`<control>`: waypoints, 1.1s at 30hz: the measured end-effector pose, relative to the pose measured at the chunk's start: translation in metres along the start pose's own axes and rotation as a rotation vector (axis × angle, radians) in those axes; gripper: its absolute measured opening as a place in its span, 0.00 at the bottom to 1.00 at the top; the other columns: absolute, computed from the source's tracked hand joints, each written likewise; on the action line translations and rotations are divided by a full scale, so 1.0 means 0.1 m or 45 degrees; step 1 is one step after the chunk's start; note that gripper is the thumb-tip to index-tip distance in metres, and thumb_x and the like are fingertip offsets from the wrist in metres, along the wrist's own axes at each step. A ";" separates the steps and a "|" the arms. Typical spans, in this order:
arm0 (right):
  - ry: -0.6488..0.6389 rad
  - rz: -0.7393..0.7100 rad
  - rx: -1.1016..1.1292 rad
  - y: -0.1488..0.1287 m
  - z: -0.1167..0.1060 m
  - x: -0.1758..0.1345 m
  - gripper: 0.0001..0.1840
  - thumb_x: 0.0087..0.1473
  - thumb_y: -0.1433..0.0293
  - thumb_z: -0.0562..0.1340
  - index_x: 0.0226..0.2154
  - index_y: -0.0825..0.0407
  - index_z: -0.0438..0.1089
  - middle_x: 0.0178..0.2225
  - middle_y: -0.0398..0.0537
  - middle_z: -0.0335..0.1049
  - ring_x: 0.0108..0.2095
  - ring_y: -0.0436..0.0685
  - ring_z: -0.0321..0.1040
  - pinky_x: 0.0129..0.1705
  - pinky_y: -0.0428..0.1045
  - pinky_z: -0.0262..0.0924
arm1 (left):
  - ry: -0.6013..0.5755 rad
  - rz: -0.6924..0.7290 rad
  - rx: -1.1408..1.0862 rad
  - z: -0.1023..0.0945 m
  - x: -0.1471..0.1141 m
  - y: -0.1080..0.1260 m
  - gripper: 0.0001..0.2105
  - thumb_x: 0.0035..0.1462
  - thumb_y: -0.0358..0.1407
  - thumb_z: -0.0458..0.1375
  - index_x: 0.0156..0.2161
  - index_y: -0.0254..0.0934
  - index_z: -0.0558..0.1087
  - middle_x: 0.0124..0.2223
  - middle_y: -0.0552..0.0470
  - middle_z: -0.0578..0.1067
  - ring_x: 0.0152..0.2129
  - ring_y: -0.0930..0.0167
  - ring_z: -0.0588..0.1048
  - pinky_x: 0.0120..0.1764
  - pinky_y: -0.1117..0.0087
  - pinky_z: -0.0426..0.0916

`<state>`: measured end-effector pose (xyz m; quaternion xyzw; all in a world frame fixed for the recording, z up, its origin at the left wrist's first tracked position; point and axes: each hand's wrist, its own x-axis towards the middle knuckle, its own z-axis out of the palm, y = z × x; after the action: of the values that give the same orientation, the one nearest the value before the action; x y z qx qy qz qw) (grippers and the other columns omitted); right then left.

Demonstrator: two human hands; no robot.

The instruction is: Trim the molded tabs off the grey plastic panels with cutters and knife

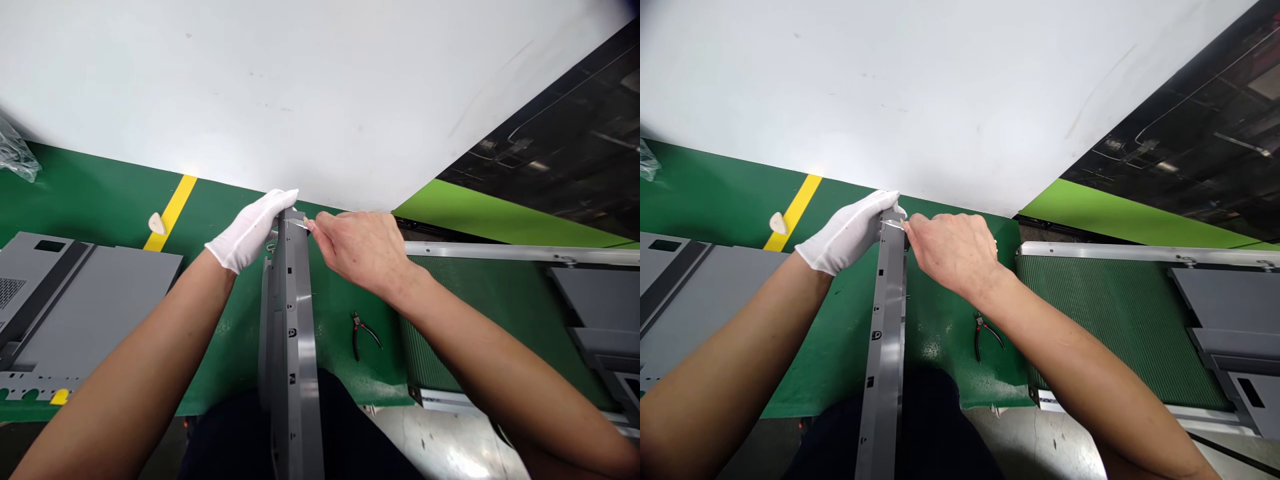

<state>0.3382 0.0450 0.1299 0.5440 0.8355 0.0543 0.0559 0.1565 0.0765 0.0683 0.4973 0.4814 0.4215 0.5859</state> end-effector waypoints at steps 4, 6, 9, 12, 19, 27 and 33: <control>0.004 -0.005 -0.009 0.00 0.00 -0.01 0.33 0.73 0.54 0.38 0.35 0.50 0.72 0.25 0.50 0.72 0.24 0.55 0.62 0.31 0.53 0.35 | -0.010 -0.012 0.008 -0.01 0.00 0.00 0.16 0.62 0.53 0.58 0.36 0.42 0.71 0.41 0.50 0.76 0.38 0.63 0.72 0.39 0.62 0.65; 0.006 -0.003 -0.013 -0.01 0.00 -0.01 0.33 0.73 0.53 0.38 0.35 0.50 0.72 0.25 0.50 0.73 0.23 0.55 0.61 0.31 0.53 0.35 | -0.011 -0.013 -0.004 -0.01 0.01 -0.01 0.16 0.62 0.53 0.58 0.36 0.42 0.71 0.41 0.50 0.76 0.39 0.63 0.73 0.39 0.62 0.65; 0.005 0.000 -0.016 -0.01 0.01 -0.02 0.33 0.73 0.54 0.38 0.35 0.50 0.71 0.25 0.49 0.72 0.22 0.54 0.59 0.31 0.53 0.34 | 0.001 -0.019 -0.019 -0.01 0.02 -0.03 0.16 0.62 0.54 0.58 0.37 0.43 0.72 0.43 0.50 0.76 0.40 0.62 0.73 0.40 0.62 0.66; 0.023 -0.009 -0.017 -0.01 0.02 -0.03 0.33 0.73 0.54 0.38 0.35 0.50 0.71 0.24 0.48 0.71 0.21 0.53 0.58 0.31 0.53 0.34 | 0.012 -0.017 -0.057 0.00 0.03 -0.05 0.16 0.60 0.54 0.59 0.37 0.43 0.72 0.43 0.51 0.76 0.40 0.62 0.73 0.40 0.63 0.66; 0.015 -0.001 -0.008 -0.01 0.03 -0.05 0.33 0.73 0.53 0.38 0.36 0.50 0.72 0.25 0.49 0.73 0.23 0.54 0.61 0.31 0.52 0.35 | -0.004 -0.012 -0.137 0.00 0.04 -0.08 0.16 0.60 0.54 0.62 0.38 0.43 0.73 0.41 0.52 0.75 0.37 0.65 0.72 0.41 0.62 0.65; -0.001 0.002 -0.006 -0.02 0.02 -0.07 0.34 0.73 0.53 0.37 0.36 0.50 0.72 0.26 0.50 0.73 0.23 0.55 0.62 0.31 0.52 0.35 | -0.004 -0.012 -0.140 0.00 0.04 -0.07 0.16 0.60 0.54 0.61 0.37 0.42 0.73 0.41 0.52 0.75 0.36 0.66 0.72 0.39 0.62 0.64; -0.006 0.004 -0.016 -0.01 0.03 -0.08 0.33 0.73 0.53 0.37 0.36 0.50 0.71 0.26 0.49 0.73 0.23 0.55 0.63 0.32 0.52 0.35 | 0.005 0.003 -0.082 0.00 0.04 -0.05 0.16 0.59 0.53 0.61 0.36 0.42 0.73 0.39 0.51 0.74 0.35 0.65 0.72 0.37 0.62 0.65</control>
<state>0.3407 0.0373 0.1273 0.5450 0.8342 0.0583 0.0611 0.1576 0.0795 0.0623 0.4779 0.4684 0.4384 0.6000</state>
